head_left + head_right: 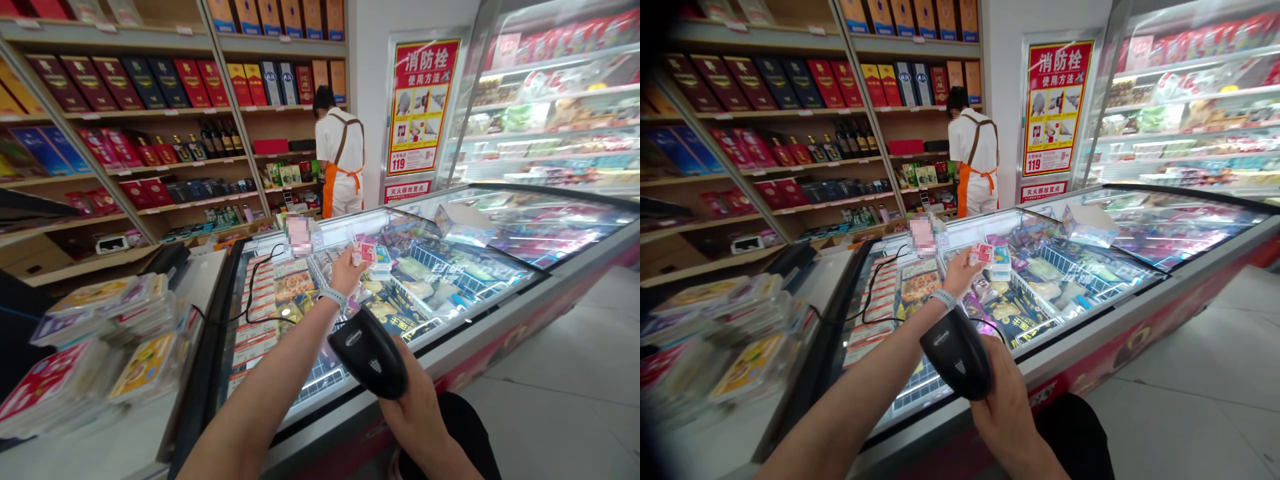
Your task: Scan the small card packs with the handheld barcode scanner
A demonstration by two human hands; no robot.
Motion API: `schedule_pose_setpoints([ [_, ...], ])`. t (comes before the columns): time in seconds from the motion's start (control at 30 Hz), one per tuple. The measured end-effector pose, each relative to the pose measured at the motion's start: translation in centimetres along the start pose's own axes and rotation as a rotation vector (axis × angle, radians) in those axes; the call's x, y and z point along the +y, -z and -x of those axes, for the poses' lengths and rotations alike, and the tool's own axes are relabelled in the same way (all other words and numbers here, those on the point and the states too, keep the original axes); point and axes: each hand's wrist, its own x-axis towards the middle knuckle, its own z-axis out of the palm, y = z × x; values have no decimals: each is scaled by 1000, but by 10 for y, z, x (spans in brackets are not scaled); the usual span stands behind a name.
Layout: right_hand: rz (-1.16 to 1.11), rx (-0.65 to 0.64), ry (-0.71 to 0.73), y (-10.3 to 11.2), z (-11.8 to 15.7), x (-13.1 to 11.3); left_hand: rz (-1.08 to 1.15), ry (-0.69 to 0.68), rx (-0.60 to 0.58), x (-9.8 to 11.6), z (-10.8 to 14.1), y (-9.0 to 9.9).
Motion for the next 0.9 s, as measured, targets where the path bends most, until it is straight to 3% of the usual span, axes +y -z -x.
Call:
schedule_pose_setpoints([
  [0.1, 11, 12, 6, 2, 2, 2, -70, 12, -29, -5, -15, -21],
  [0.23, 11, 4, 4, 3, 2, 2, -327, -17, -30, -12, -22, -33],
  [0.37, 7, 0, 24, 5, 0, 0, -529, -66, -58, -21, -24, -35],
  [0.6, 55, 30, 29, 6, -3, -1, -621, -138, -91, -28, -14, -34],
  [0.9, 60, -24, 53, 4, -4, 0, -785, 31, -169, -28, -14, -40],
])
